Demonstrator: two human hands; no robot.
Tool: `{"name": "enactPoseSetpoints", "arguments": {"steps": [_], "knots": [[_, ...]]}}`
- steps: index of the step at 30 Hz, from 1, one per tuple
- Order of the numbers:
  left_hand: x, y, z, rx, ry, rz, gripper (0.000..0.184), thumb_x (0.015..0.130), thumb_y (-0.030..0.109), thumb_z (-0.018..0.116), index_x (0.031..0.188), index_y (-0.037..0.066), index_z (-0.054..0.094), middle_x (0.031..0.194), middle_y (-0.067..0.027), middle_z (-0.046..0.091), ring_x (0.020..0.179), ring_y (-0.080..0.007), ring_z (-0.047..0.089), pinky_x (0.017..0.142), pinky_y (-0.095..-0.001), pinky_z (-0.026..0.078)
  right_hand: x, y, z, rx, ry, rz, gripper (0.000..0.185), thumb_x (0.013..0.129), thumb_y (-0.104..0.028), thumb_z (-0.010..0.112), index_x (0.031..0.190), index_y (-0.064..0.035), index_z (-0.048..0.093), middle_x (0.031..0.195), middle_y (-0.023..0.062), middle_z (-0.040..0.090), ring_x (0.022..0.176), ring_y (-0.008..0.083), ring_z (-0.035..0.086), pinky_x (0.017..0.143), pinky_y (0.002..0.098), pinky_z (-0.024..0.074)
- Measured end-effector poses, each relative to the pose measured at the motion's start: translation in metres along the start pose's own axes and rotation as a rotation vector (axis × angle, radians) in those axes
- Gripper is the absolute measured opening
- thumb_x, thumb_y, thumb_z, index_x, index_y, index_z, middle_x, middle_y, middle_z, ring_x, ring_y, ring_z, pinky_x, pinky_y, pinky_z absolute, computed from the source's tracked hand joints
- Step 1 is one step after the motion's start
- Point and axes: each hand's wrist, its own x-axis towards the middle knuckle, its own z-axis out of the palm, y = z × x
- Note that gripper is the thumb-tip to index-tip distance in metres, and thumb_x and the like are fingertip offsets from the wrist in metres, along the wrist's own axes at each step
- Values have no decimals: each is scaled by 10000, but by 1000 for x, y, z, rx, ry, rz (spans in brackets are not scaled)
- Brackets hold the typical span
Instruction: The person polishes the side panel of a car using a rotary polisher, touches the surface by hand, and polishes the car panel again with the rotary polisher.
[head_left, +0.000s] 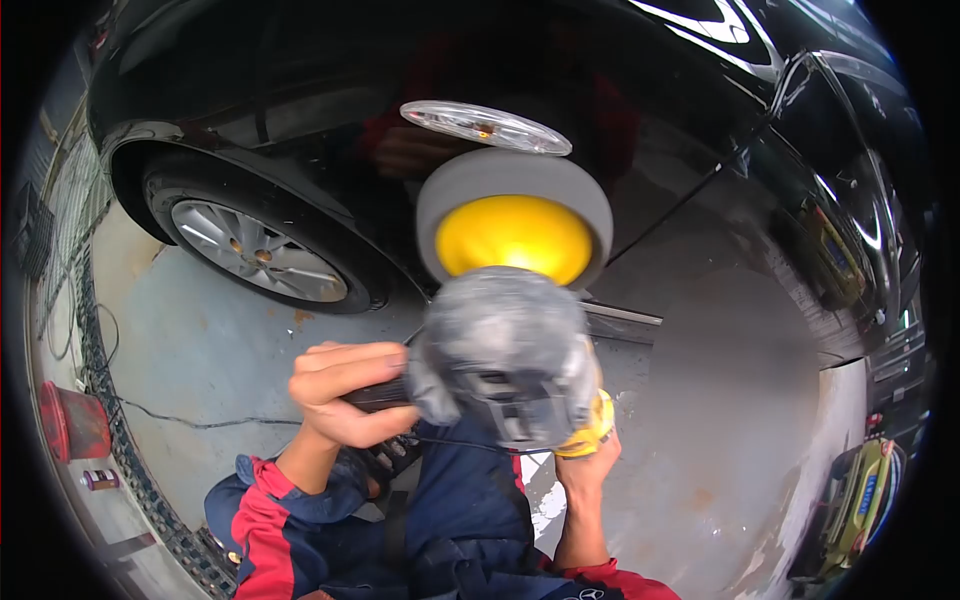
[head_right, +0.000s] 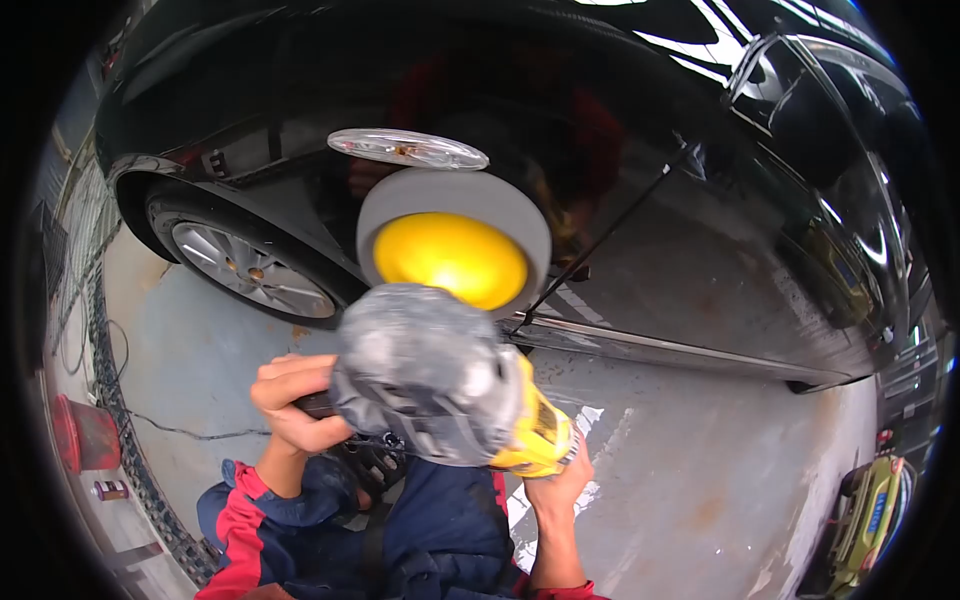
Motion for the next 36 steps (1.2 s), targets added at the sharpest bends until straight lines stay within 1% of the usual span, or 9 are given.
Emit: {"name": "enactPoseSetpoints", "arguments": {"steps": [6,10,12,15,19,24,28,31,36], "knots": [[-30,3,-30,137,76,-109,421,615,113,896,987,-49,784,959,-228,826,817,-287,830,766,-334,628,7,-1,16,-21,-47,-125,538,712,-138,954,1188,11,750,1180,204,775,1053,397,766,943,423,598],[-16,4,-11,110,69,-54,441,617,109,914,1015,-30,785,960,-236,824,812,-300,832,754,-343,642,8,5,8,-18,-9,-121,533,731,-135,948,1207,7,754,1182,190,782,1059,370,775,953,422,596],[3,11,3,116,6,37,491,623,126,941,1073,-4,793,954,-239,821,793,-318,833,714,-352,659,6,6,2,39,10,18,520,751,-127,938,1222,4,759,1173,173,791,1066,336,784,963,412,592],[32,27,28,48,4,71,492,637,101,977,1092,3,818,951,-211,826,788,-297,834,692,-329,656,3,13,-11,46,27,69,517,760,-123,930,1235,-5,762,1160,160,799,1070,314,790,964,393,587],[62,37,54,-43,-46,75,459,672,84,976,1100,5,830,985,-177,834,807,-270,836,676,-299,652,-4,27,-30,48,93,118,438,763,-72,878,1184,-13,773,1081,160,806,1019,340,793,929,393,588],[85,42,69,-115,-49,108,490,671,62,967,1141,18,837,996,-163,828,849,-270,831,717,-309,666,-2,19,-42,98,256,119,303,749,76,750,1051,45,751,982,107,791,929,205,747,884,345,555],[101,31,76,-222,-45,154,486,655,40,976,1113,-27,828,1035,-201,830,912,-302,837,798,-342,678,6,5,-43,38,346,101,308,743,117,722,1044,57,749,956,106,784,937,189,742,888,329,548],[105,25,69,-225,-45,170,499,638,33,989,1098,-58,818,1032,-229,828,925,-320,839,815,-353,677,10,-2,-35,82,438,97,324,752,115,725,1070,61,753,964,104,781,942,201,748,897,333,550],[108,12,60,-265,13,171,517,622,18,985,1101,-67,811,1016,-254,822,914,-323,839,811,-364,676,16,7,-44,-18,370,49,437,792,32,812,1218,57,720,1153,127,768,1067,208,721,978,348,531]]}}
